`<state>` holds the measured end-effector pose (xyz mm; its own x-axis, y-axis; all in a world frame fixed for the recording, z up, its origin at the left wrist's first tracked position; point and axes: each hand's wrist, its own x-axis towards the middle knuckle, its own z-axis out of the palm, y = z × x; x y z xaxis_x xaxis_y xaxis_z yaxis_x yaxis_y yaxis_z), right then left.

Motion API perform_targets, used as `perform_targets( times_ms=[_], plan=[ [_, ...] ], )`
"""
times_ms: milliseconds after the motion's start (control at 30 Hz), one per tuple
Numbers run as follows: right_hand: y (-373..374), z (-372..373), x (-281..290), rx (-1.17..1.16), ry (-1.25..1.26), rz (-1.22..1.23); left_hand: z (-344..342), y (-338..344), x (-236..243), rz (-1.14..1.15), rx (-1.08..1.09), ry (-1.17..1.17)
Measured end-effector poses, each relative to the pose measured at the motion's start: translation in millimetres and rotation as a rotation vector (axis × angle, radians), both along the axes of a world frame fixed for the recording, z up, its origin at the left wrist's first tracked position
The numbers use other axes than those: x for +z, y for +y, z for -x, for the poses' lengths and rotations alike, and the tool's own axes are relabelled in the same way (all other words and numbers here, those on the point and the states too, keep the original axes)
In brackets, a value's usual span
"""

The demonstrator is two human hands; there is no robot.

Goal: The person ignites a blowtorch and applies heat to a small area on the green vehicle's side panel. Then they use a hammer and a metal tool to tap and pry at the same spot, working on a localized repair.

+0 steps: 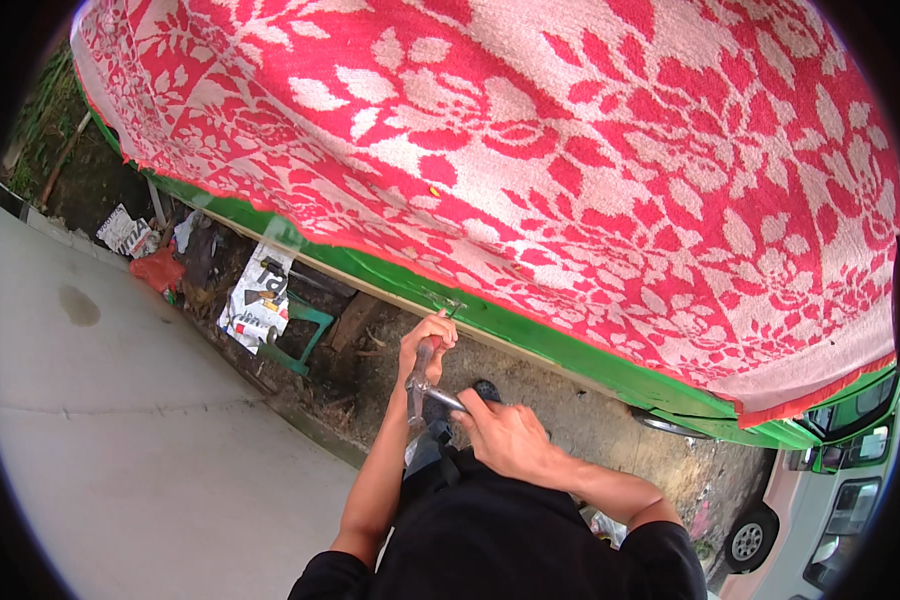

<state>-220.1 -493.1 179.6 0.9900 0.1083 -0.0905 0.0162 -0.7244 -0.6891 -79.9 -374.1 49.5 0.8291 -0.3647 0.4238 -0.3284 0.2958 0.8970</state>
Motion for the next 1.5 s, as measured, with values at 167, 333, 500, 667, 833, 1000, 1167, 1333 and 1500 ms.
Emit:
perform_targets(
  times_ms=[167, 333, 500, 667, 833, 1000, 1167, 1333, 1500],
  plan=[
    [9.1, 10.4, 16.6, 0.078, -0.149, -0.138, -1.0, -1.7, -2.7, 0.002, 0.009, -0.006],
    [0.9, -5.2, 7.4, -0.027, 0.037, -0.018, -1.5, -0.4, -14.7, -0.013, -0.05, 0.072],
    [3.9, 8.6, 22.6, 0.029, -0.051, -0.114, -0.6, -5.9, -24.8, -0.126, -0.018, 0.026],
    [1.5, 7.2, 13.2, -0.036, -0.019, -0.125, 2.2, -1.1, -9.6, -0.042, -0.018, -0.011],
    [2.7, 9.5, 13.6, -0.024, -0.016, -0.153, 0.5, 1.8, 5.9, -0.09, -0.07, -0.067],
    [5.4, 10.6, 17.9, 0.021, -0.012, -0.165, 4.0, 3.3, 13.2, -0.133, -0.104, -0.099],
    [9.0, 11.5, 15.1, 0.029, -0.011, -0.164, 1.1, 5.1, 13.9, -0.146, -0.13, -0.117],
    [9.8, 10.0, 19.4, 0.047, -0.032, -0.138, -2.1, 7.5, 10.5, -0.125, -0.13, -0.097],
    [1.7, 12.2, 5.9, -0.003, -0.046, -0.028, -3.6, 5.6, 2.9, -0.123, -0.112, -0.119]
  ],
)
